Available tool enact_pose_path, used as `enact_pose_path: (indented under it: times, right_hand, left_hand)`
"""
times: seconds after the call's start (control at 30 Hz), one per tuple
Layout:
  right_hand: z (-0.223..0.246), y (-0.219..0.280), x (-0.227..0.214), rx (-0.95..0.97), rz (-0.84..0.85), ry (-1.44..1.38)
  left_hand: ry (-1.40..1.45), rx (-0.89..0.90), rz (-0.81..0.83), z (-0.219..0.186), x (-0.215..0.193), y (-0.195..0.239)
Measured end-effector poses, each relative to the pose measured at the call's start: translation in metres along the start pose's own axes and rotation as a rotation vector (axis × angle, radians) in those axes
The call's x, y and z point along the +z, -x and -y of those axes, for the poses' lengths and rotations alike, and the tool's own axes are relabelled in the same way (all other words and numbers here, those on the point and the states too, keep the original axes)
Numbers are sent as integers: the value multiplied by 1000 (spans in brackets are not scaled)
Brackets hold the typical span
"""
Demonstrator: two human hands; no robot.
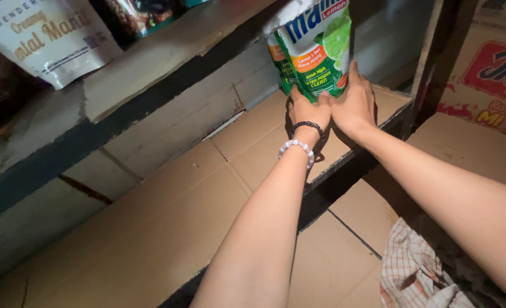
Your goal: The person repeatedly picks up green Mama Lemon detergent packets from a cardboard box and places them on a shelf. The person handles the packets one at a time, arranging them upright on the shelf.
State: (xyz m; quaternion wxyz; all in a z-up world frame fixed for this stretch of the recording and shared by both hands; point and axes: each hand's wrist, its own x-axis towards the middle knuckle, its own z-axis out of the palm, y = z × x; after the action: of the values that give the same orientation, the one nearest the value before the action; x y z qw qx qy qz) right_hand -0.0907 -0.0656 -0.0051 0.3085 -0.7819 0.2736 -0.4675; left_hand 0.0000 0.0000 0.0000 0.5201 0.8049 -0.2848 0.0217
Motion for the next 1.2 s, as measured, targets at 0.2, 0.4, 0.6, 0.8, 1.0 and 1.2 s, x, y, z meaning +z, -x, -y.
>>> enact_pose_path:
  times: [0.2,0.4,0.6,0.8,1.0,1.2]
  right_hand:
    - [10,17,-5,103,-3,-21]
    - [29,44,-16,125,35,-43]
    - [42,70,-23,100,68,-29]
    - [52,89,-28,97,101,-21]
    - [61,114,-33,43,115,-66]
    - [68,143,-30,-52,158,-107]
  left_hand:
    - [27,40,-72,3,3,17]
    - [88,-19,-9,3,-13,42]
    - [79,-67,-26,8,-29,69]
    - [110,-97,-40,14,-40,91]
    - [126,-128,-48,18,-57,119]
    - [151,-78,-132,19,-80,153]
